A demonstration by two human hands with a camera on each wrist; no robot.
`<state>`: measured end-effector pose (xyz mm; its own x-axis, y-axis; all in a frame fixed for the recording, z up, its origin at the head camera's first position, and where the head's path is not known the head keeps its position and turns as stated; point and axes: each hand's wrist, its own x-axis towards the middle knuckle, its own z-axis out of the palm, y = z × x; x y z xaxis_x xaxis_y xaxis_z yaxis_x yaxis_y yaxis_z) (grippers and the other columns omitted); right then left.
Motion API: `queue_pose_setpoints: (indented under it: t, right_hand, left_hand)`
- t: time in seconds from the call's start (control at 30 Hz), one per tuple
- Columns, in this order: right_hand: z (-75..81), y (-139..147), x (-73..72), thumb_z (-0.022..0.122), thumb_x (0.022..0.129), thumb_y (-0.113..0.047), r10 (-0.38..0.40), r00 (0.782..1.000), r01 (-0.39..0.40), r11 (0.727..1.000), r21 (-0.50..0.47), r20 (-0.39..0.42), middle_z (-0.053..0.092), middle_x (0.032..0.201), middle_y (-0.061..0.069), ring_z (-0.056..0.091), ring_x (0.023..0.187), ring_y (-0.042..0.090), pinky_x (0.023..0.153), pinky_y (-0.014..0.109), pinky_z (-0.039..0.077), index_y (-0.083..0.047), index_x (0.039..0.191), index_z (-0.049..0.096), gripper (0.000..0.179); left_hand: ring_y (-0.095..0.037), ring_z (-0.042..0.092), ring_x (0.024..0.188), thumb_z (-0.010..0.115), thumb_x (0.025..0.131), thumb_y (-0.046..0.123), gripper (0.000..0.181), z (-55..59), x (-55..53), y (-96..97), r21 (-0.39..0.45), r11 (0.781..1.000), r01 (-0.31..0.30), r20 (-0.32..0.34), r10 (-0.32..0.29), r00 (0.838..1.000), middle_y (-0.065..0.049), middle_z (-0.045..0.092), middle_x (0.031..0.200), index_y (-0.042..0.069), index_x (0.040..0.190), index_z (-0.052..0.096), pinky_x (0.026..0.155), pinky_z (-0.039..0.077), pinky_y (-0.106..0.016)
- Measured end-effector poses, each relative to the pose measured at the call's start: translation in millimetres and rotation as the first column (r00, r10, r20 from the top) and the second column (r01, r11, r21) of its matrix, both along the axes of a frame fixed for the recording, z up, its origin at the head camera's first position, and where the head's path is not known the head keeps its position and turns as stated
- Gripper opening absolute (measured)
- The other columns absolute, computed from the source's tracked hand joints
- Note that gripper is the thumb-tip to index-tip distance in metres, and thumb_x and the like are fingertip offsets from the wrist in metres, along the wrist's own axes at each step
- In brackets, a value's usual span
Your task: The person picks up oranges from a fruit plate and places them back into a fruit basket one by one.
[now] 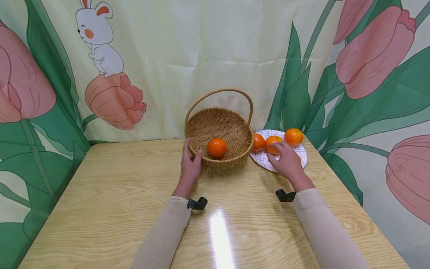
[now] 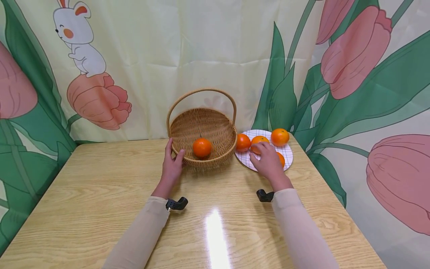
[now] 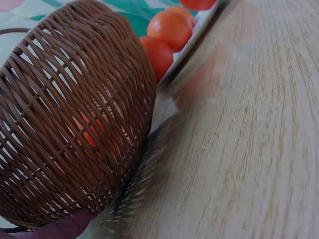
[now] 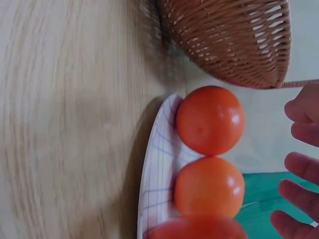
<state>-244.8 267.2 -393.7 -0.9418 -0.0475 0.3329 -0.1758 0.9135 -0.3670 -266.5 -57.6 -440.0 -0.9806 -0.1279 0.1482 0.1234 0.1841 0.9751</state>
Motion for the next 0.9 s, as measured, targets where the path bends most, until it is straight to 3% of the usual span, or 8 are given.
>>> queue_pose_setpoints:
  t: [0.17,0.37,0.6,0.9]
  right_hand:
    - [-0.8,5.9,2.1,0.060,0.084,-0.027,0.000,1.000,0.000,0.999,0.032,0.005,0.050,0.123,0.014,0.046,0.109,0.034,0.093,0.053,0.042,-0.007,0.121,0.055,0.042]
    - [-2.7,11.8,4.8,0.061,0.083,-0.023,-0.012,1.000,0.012,0.998,0.054,-0.009,0.049,0.122,0.017,0.045,0.099,0.033,0.087,0.051,0.044,-0.005,0.120,0.055,0.041]
    - [-5.7,19.2,5.3,0.060,0.083,-0.025,-0.053,0.998,0.051,0.997,0.066,0.036,0.043,0.131,0.019,0.038,0.117,0.039,0.098,0.059,0.033,-0.006,0.122,0.054,0.045]
    - [-11.4,28.4,5.6,0.059,0.082,-0.026,-0.108,0.988,0.097,0.990,0.103,0.107,0.039,0.134,0.020,0.035,0.118,0.041,0.098,0.063,0.027,-0.006,0.126,0.051,0.048]
  left_hand:
    - [-0.035,0.038,0.128,0.049,0.086,0.054,0.059,-0.6,-0.1,-0.9,-0.008,1.000,0.008,0.021,-0.008,1.000,0.004,0.015,0.152,0.061,0.131,0.011,0.101,0.040,-0.044]
    - [-0.036,0.041,0.126,0.049,0.086,0.054,0.060,0.0,-0.4,-1.6,-0.008,1.000,0.010,0.019,-0.010,1.000,0.006,0.015,0.152,0.062,0.131,0.011,0.099,0.041,-0.045]
    - [-0.035,0.041,0.126,0.049,0.083,0.059,0.061,0.1,-0.3,-1.5,-0.004,1.000,0.013,0.023,-0.013,1.000,0.003,0.016,0.152,0.062,0.131,0.011,0.100,0.040,-0.045]
    - [-0.036,0.040,0.127,0.047,0.082,0.063,0.065,-1.0,1.7,-1.2,-0.003,1.000,0.021,0.015,-0.021,1.000,0.004,0.014,0.152,0.056,0.136,0.012,0.099,0.041,-0.045]
